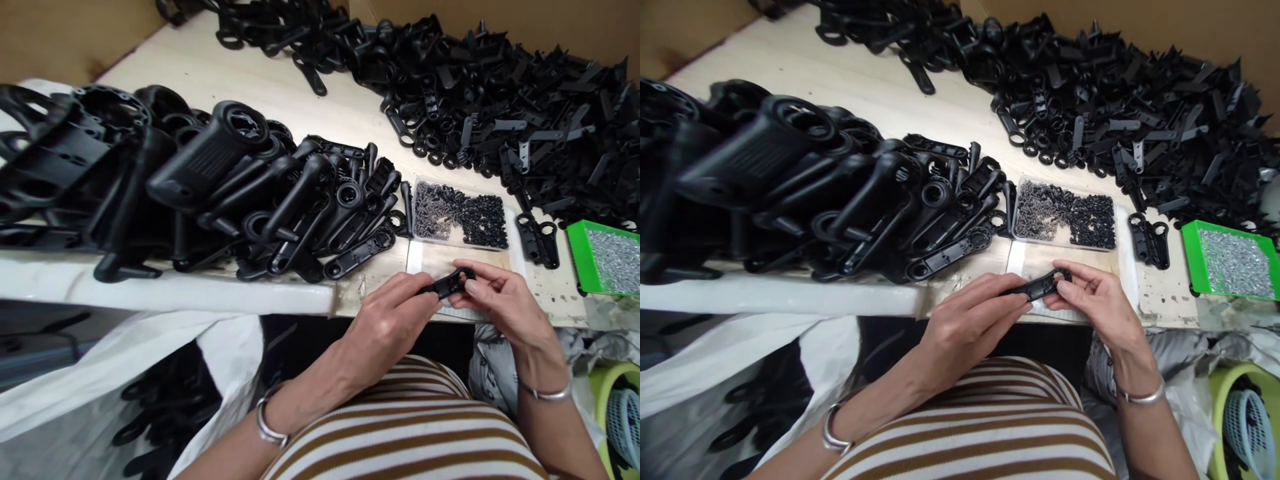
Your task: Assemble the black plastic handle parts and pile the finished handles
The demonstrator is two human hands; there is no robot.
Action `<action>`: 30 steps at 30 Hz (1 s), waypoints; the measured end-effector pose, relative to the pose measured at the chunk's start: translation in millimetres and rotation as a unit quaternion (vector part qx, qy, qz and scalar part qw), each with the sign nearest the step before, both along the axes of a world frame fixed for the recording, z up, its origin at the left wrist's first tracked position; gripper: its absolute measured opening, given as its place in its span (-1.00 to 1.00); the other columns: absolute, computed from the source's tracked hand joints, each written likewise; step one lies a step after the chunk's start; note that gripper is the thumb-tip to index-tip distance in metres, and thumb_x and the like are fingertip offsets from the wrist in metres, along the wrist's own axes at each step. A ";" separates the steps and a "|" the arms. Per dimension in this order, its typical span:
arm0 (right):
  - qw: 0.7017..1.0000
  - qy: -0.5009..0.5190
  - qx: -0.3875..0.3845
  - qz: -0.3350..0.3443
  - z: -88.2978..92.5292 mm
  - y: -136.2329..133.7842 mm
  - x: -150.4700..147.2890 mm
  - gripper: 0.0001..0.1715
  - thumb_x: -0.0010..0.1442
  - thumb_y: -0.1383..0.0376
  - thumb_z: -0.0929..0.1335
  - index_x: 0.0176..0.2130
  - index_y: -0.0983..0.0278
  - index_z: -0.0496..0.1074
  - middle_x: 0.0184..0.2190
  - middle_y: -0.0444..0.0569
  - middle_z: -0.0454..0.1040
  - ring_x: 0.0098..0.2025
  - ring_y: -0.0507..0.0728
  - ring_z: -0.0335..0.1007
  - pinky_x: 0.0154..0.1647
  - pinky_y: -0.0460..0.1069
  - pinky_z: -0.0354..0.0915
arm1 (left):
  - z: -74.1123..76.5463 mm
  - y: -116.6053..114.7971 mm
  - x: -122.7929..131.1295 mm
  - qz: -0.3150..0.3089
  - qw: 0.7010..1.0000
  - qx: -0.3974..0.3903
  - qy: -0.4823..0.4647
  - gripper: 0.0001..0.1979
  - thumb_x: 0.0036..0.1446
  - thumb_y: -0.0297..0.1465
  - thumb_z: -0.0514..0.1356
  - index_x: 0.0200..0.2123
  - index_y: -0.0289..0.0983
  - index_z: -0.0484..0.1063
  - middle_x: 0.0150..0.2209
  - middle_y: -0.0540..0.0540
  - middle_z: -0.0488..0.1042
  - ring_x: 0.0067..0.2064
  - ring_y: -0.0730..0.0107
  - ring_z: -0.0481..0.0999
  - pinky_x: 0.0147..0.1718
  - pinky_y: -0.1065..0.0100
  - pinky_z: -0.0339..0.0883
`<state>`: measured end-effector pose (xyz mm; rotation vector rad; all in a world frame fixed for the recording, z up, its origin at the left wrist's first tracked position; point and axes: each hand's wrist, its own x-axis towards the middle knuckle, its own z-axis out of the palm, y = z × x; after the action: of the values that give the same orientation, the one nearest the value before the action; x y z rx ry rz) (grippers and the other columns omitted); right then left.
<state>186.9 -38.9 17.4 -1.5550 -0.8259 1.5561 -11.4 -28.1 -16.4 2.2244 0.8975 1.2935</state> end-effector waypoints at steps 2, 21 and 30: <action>0.999 0.011 0.027 -0.026 -3.8 -2.2 -6.6 -0.36 -0.13 0.18 0.59 -0.03 0.23 0.54 -0.31 -0.10 0.58 -0.34 0.05 0.56 -0.18 0.03 0.53 | -1.9 0.3 1.7 0.010 1.000 0.000 -0.013 -0.87 0.24 -0.54 0.16 -0.37 -0.27 0.41 -0.27 -0.09 0.55 -0.31 0.44 0.52 -0.27 0.40 0.46; 0.758 -0.607 0.140 0.194 38.1 67.0 150.3 -0.34 0.20 0.08 0.30 0.24 0.23 0.29 -0.50 -0.09 0.44 -0.49 0.14 0.33 -0.46 0.02 0.25 | 8.3 24.9 -37.5 0.275 0.909 0.188 0.250 -0.94 0.21 -0.48 0.23 -0.23 -0.28 0.45 -0.32 -0.10 0.57 -0.28 0.23 0.47 -0.23 0.13 0.12; 0.670 -0.705 0.193 0.135 37.8 48.9 116.2 -0.53 0.24 0.15 0.30 0.11 0.22 0.42 -0.31 0.07 0.58 -0.36 0.27 0.47 -0.34 0.12 0.29 | 4.1 30.2 -35.0 0.282 0.901 0.158 0.289 -0.90 0.25 -0.54 0.15 -0.21 -0.28 0.43 -0.25 -0.04 0.58 -0.17 0.33 0.49 -0.14 0.16 0.07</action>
<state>303.1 10.0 55.2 -2.1761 -2.0794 -0.0954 -46.3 2.0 -12.4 2.8003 1.7659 1.0439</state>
